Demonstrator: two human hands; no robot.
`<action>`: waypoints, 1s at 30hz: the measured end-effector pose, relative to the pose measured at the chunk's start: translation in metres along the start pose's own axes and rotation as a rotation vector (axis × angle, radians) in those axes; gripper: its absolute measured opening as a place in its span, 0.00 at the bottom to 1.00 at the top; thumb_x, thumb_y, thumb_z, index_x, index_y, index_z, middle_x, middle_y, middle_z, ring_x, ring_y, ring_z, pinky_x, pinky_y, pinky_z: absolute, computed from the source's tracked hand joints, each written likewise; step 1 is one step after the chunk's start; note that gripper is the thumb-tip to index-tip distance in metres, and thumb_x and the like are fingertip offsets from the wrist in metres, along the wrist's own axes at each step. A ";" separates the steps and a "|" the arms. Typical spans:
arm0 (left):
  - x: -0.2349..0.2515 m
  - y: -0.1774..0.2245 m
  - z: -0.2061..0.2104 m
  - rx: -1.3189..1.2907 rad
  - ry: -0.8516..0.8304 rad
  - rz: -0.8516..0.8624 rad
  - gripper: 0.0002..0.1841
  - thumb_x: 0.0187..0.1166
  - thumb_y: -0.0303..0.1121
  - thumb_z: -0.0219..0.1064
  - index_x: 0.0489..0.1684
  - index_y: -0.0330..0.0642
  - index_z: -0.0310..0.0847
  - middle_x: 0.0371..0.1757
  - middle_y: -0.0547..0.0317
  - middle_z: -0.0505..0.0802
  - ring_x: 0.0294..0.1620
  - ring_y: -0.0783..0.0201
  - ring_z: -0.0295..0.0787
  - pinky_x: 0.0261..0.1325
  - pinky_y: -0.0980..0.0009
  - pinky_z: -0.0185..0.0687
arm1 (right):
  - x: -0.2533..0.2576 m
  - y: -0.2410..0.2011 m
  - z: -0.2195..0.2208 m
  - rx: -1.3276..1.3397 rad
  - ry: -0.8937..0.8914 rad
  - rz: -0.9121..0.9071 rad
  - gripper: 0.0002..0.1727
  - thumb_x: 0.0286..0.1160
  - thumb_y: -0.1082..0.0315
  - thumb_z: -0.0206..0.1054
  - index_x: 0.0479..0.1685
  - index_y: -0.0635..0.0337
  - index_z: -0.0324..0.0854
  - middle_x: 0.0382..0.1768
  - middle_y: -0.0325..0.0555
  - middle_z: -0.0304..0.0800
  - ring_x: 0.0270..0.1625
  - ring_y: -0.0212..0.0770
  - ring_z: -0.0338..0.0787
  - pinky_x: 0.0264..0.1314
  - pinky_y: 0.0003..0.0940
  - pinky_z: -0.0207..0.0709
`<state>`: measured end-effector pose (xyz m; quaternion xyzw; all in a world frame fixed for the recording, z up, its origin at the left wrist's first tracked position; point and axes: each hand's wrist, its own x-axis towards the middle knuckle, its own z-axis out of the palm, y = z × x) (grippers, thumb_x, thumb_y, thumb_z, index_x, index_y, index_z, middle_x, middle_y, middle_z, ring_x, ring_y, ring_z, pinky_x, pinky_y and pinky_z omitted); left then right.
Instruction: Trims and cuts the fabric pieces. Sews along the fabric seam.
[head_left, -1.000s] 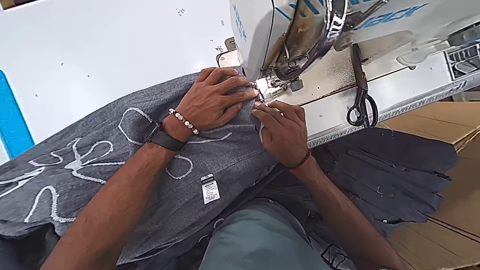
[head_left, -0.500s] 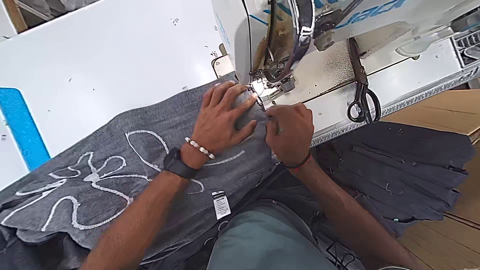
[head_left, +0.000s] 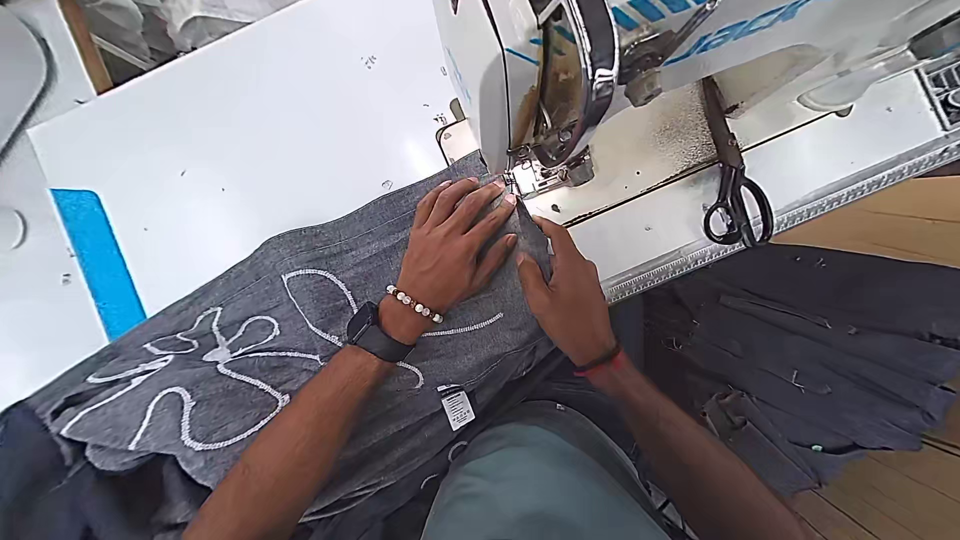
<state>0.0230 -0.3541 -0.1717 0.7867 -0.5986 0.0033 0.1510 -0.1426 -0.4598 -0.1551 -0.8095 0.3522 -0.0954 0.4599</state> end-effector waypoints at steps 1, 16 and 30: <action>0.000 0.000 0.000 0.008 -0.001 0.000 0.26 0.89 0.54 0.52 0.80 0.60 0.79 0.84 0.63 0.79 0.88 0.53 0.66 0.91 0.49 0.53 | -0.004 0.002 0.003 0.038 0.016 0.007 0.27 0.84 0.56 0.61 0.82 0.48 0.74 0.15 0.34 0.77 0.13 0.33 0.73 0.15 0.34 0.71; 0.001 0.008 -0.003 0.099 0.046 0.033 0.21 0.87 0.47 0.57 0.72 0.57 0.86 0.79 0.56 0.83 0.85 0.47 0.67 0.86 0.46 0.55 | 0.001 0.000 -0.001 -0.079 0.107 -0.022 0.23 0.82 0.62 0.61 0.76 0.48 0.84 0.14 0.35 0.78 0.12 0.32 0.70 0.15 0.33 0.66; -0.002 0.010 -0.005 0.127 0.020 -0.003 0.21 0.86 0.48 0.56 0.70 0.58 0.88 0.79 0.54 0.82 0.84 0.45 0.66 0.83 0.45 0.55 | -0.034 -0.006 -0.020 -0.180 0.153 -0.070 0.22 0.72 0.60 0.64 0.65 0.47 0.91 0.12 0.28 0.77 0.13 0.27 0.69 0.16 0.30 0.63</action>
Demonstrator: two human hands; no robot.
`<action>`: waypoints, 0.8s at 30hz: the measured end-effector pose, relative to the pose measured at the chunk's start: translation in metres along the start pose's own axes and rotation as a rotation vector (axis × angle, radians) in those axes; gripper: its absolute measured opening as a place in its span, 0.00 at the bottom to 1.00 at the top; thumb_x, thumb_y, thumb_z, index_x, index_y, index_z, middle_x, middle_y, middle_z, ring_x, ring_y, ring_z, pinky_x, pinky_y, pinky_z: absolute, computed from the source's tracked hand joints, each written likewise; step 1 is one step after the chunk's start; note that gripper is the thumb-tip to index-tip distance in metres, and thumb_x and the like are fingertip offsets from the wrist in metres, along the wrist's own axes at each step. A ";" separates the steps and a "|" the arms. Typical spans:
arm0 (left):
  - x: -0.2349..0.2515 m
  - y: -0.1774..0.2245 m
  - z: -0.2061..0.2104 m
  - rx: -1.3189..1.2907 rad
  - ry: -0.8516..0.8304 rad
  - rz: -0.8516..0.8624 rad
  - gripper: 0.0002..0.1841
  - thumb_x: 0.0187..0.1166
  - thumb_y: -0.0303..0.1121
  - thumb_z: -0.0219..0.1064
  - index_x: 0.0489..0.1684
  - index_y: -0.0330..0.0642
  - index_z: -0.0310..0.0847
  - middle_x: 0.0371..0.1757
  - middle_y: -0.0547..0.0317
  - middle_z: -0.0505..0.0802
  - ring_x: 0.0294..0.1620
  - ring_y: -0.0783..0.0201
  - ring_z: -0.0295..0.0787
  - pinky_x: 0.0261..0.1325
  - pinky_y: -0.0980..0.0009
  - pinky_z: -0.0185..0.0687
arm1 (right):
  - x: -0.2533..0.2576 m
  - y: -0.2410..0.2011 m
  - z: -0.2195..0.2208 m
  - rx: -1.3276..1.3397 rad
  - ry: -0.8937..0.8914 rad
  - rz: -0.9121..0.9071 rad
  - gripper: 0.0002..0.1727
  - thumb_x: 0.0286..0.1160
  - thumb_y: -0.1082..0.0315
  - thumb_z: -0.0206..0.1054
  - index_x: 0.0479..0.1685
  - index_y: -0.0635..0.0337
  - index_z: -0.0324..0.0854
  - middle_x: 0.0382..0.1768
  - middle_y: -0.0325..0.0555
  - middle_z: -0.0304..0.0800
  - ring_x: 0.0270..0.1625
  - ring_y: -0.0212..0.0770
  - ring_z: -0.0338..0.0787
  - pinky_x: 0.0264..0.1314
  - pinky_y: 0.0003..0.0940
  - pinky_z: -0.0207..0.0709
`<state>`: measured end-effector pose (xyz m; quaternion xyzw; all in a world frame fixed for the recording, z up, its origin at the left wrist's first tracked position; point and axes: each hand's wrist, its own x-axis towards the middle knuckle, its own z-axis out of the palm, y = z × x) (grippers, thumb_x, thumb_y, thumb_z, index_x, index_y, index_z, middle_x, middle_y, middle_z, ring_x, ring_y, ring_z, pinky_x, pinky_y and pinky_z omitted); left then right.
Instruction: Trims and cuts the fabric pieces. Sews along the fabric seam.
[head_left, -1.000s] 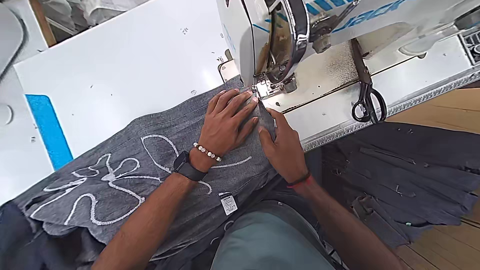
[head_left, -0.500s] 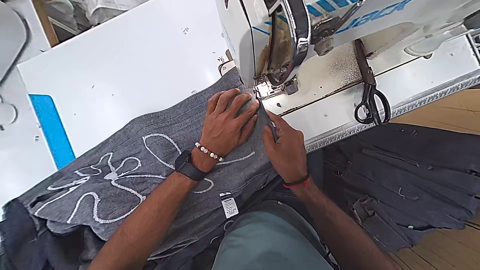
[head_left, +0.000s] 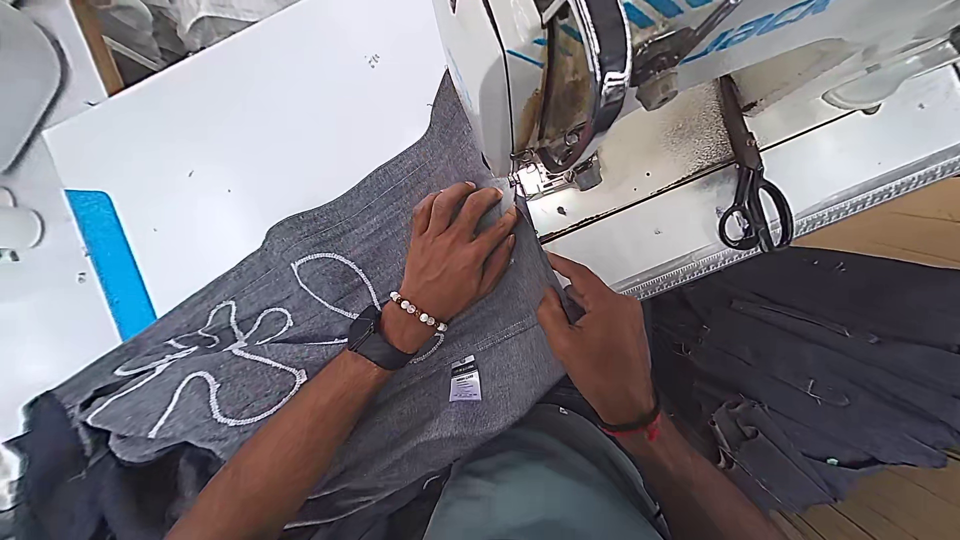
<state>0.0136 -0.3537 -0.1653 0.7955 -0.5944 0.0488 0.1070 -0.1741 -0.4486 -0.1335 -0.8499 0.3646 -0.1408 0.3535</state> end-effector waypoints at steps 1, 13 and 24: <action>0.001 -0.001 -0.001 0.001 -0.004 0.003 0.21 0.86 0.48 0.56 0.70 0.59 0.88 0.79 0.54 0.82 0.84 0.45 0.66 0.83 0.45 0.55 | 0.000 -0.002 -0.002 -0.034 0.014 -0.025 0.21 0.72 0.60 0.64 0.64 0.47 0.92 0.12 0.29 0.77 0.13 0.28 0.69 0.16 0.30 0.62; 0.010 -0.015 -0.008 -0.172 0.036 0.180 0.15 0.84 0.40 0.62 0.54 0.48 0.94 0.61 0.53 0.92 0.72 0.47 0.81 0.76 0.51 0.71 | 0.076 -0.022 -0.018 -0.371 -0.237 -0.150 0.23 0.82 0.57 0.62 0.74 0.48 0.83 0.26 0.52 0.87 0.26 0.57 0.87 0.20 0.52 0.73; -0.012 0.021 0.010 -0.104 0.005 -0.036 0.20 0.87 0.47 0.56 0.71 0.65 0.86 0.86 0.58 0.78 0.90 0.42 0.61 0.91 0.38 0.48 | -0.033 0.049 -0.045 -0.122 -0.441 -0.492 0.14 0.72 0.67 0.62 0.55 0.51 0.86 0.36 0.39 0.91 0.22 0.39 0.88 0.16 0.41 0.79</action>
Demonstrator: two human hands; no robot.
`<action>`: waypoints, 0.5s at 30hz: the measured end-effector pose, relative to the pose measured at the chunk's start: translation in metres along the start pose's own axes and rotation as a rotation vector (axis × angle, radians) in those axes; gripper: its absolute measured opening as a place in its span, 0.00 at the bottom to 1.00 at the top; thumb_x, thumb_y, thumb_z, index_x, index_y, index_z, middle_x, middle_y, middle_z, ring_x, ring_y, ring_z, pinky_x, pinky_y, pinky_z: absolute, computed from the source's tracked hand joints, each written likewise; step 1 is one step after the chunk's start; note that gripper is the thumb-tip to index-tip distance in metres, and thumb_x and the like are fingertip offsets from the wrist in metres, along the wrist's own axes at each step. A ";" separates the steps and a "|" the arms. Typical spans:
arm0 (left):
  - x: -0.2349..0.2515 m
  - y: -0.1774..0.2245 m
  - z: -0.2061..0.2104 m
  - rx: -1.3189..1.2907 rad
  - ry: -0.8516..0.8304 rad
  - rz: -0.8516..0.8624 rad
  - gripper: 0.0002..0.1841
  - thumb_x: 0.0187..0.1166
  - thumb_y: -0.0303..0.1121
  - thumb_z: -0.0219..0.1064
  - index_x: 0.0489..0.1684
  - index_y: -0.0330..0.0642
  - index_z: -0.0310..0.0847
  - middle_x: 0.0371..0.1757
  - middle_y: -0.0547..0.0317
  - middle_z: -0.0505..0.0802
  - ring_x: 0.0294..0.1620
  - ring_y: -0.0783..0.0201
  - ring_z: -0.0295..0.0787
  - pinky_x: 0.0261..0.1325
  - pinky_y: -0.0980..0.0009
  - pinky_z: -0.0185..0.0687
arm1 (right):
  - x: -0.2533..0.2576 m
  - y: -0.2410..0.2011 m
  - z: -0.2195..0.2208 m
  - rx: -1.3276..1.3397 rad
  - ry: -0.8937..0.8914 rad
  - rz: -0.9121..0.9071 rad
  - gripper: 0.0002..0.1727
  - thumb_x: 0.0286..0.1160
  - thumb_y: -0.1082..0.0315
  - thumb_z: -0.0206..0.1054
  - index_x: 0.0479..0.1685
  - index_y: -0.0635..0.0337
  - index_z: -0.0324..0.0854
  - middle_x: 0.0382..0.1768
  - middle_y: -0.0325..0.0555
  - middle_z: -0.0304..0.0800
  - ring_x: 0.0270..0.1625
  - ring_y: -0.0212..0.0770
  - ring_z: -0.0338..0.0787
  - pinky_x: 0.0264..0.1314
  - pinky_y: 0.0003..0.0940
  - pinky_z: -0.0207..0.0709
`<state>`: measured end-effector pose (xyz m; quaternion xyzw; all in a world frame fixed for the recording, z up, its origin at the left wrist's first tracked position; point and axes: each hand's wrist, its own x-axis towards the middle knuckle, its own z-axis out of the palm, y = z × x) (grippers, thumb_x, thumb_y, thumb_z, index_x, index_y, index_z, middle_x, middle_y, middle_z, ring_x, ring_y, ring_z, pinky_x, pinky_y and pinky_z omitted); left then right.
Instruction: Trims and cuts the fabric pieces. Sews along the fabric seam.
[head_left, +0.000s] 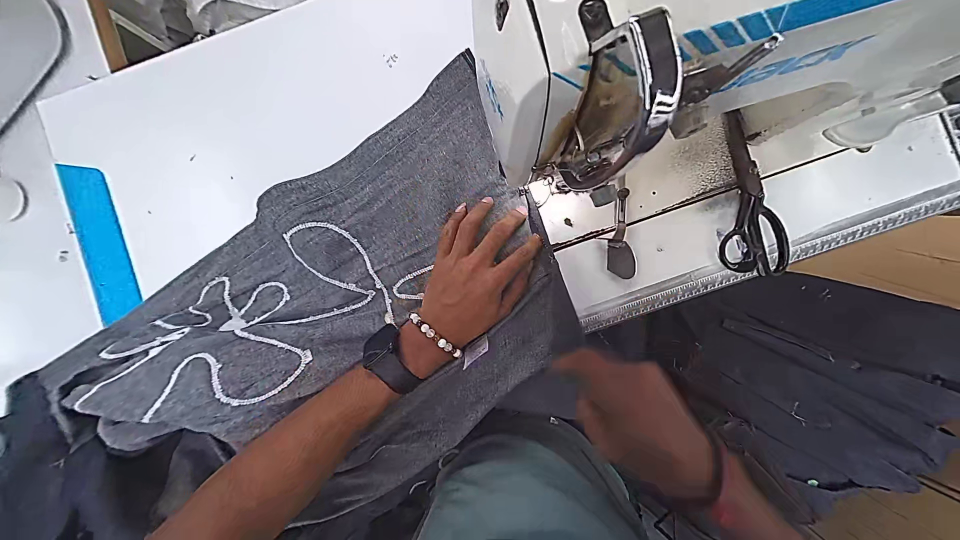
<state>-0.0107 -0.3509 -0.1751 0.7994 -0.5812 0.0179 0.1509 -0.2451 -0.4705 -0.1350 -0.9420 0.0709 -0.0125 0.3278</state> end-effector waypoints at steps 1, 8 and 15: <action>0.000 0.000 0.001 0.002 0.016 0.007 0.19 0.87 0.46 0.57 0.68 0.63 0.89 0.84 0.57 0.79 0.90 0.41 0.62 0.91 0.38 0.49 | -0.008 -0.006 0.019 -0.045 -0.061 -0.091 0.10 0.73 0.71 0.61 0.46 0.50 0.86 0.35 0.40 0.86 0.22 0.39 0.84 0.14 0.37 0.76; 0.005 -0.012 -0.008 -0.023 0.057 0.037 0.16 0.86 0.39 0.59 0.63 0.53 0.90 0.74 0.57 0.89 0.82 0.46 0.76 0.86 0.45 0.63 | 0.033 -0.004 0.027 0.057 -0.657 -0.025 0.11 0.79 0.64 0.63 0.51 0.52 0.89 0.42 0.49 0.93 0.45 0.53 0.94 0.42 0.58 0.85; 0.011 -0.014 -0.009 -0.039 0.083 0.002 0.15 0.86 0.39 0.58 0.59 0.50 0.90 0.72 0.58 0.89 0.79 0.51 0.77 0.77 0.48 0.69 | 0.111 0.013 0.003 -0.028 0.411 0.362 0.13 0.85 0.57 0.65 0.54 0.53 0.90 0.40 0.41 0.91 0.33 0.37 0.90 0.33 0.38 0.84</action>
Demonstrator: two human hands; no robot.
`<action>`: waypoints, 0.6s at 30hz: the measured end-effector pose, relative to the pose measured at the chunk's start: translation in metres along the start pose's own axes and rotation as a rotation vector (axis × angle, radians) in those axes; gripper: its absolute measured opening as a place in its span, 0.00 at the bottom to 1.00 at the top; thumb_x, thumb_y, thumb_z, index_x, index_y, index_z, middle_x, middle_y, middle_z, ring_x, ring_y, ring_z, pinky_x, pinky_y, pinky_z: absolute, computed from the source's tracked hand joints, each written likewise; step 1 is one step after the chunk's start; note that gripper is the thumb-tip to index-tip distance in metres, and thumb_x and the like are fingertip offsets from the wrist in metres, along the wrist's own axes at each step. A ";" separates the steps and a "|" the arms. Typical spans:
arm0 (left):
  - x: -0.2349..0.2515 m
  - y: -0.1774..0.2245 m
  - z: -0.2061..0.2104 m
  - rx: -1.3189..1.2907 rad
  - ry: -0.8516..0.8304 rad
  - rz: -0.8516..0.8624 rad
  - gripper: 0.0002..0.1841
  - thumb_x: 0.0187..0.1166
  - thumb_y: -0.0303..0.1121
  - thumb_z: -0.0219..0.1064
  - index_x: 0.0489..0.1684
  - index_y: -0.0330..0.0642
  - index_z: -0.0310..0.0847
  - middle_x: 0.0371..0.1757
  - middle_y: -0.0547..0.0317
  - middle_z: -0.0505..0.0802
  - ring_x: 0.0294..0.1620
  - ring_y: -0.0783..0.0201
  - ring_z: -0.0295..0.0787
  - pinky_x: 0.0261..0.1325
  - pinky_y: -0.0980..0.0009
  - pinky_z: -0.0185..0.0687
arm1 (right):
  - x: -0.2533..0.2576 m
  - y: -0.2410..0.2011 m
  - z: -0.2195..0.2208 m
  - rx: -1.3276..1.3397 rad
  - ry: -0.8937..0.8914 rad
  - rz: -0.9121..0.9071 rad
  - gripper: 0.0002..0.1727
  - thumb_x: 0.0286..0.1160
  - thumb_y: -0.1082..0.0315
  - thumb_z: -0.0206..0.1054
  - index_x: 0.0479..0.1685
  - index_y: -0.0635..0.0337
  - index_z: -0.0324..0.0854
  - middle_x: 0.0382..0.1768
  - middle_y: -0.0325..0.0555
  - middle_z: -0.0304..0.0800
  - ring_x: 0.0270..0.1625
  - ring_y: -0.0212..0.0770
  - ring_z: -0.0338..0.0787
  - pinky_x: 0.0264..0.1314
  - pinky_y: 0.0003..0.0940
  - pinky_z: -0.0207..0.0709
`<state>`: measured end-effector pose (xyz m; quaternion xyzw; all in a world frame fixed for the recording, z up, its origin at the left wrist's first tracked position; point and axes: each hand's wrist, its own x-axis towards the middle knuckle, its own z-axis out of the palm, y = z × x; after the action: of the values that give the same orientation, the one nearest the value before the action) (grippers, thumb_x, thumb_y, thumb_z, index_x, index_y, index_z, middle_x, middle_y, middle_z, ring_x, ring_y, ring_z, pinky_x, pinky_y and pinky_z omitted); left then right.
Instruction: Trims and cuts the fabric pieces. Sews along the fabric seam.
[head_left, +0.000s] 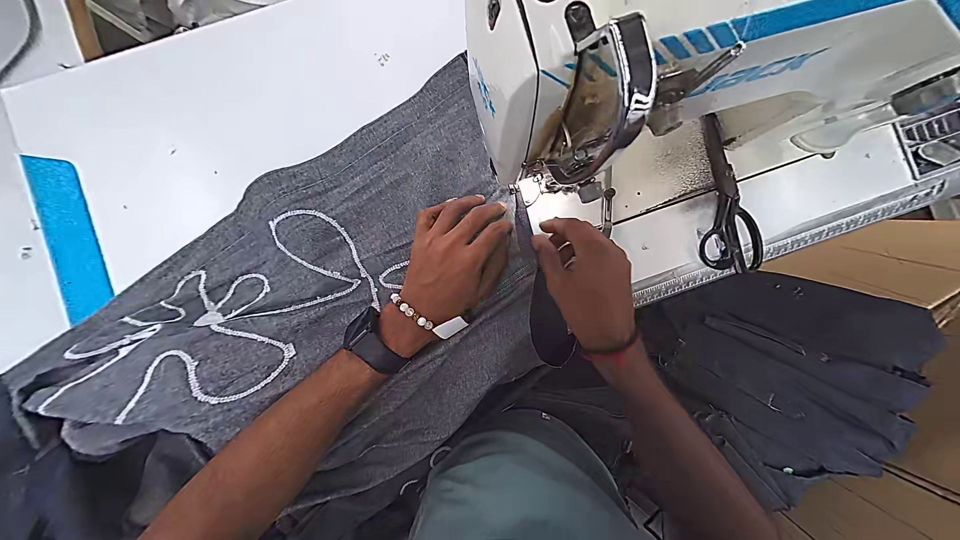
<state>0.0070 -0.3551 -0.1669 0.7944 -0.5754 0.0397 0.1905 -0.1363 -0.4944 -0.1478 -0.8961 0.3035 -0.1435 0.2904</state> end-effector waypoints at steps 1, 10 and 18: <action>0.003 0.000 -0.001 0.008 -0.001 -0.018 0.16 0.87 0.40 0.58 0.61 0.50 0.89 0.72 0.59 0.89 0.78 0.53 0.78 0.74 0.48 0.70 | 0.004 0.000 0.006 -0.015 0.015 0.029 0.12 0.84 0.56 0.66 0.51 0.51 0.91 0.38 0.41 0.91 0.31 0.38 0.88 0.31 0.40 0.81; 0.005 -0.002 0.001 0.049 -0.039 -0.044 0.19 0.86 0.43 0.58 0.69 0.53 0.86 0.78 0.60 0.84 0.79 0.52 0.76 0.73 0.46 0.66 | 0.003 -0.006 0.011 -0.082 0.008 0.042 0.11 0.77 0.53 0.72 0.47 0.46 0.92 0.32 0.34 0.92 0.27 0.37 0.87 0.27 0.41 0.78; 0.005 -0.003 0.003 0.101 -0.077 -0.062 0.23 0.88 0.45 0.53 0.79 0.63 0.80 0.84 0.61 0.79 0.82 0.50 0.71 0.78 0.45 0.60 | 0.003 -0.003 0.015 -0.125 0.046 -0.030 0.12 0.75 0.63 0.67 0.51 0.51 0.92 0.31 0.38 0.91 0.27 0.40 0.87 0.25 0.42 0.78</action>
<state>0.0106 -0.3605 -0.1690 0.8215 -0.5544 0.0323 0.1291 -0.1260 -0.4874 -0.1576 -0.9135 0.3050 -0.1490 0.2245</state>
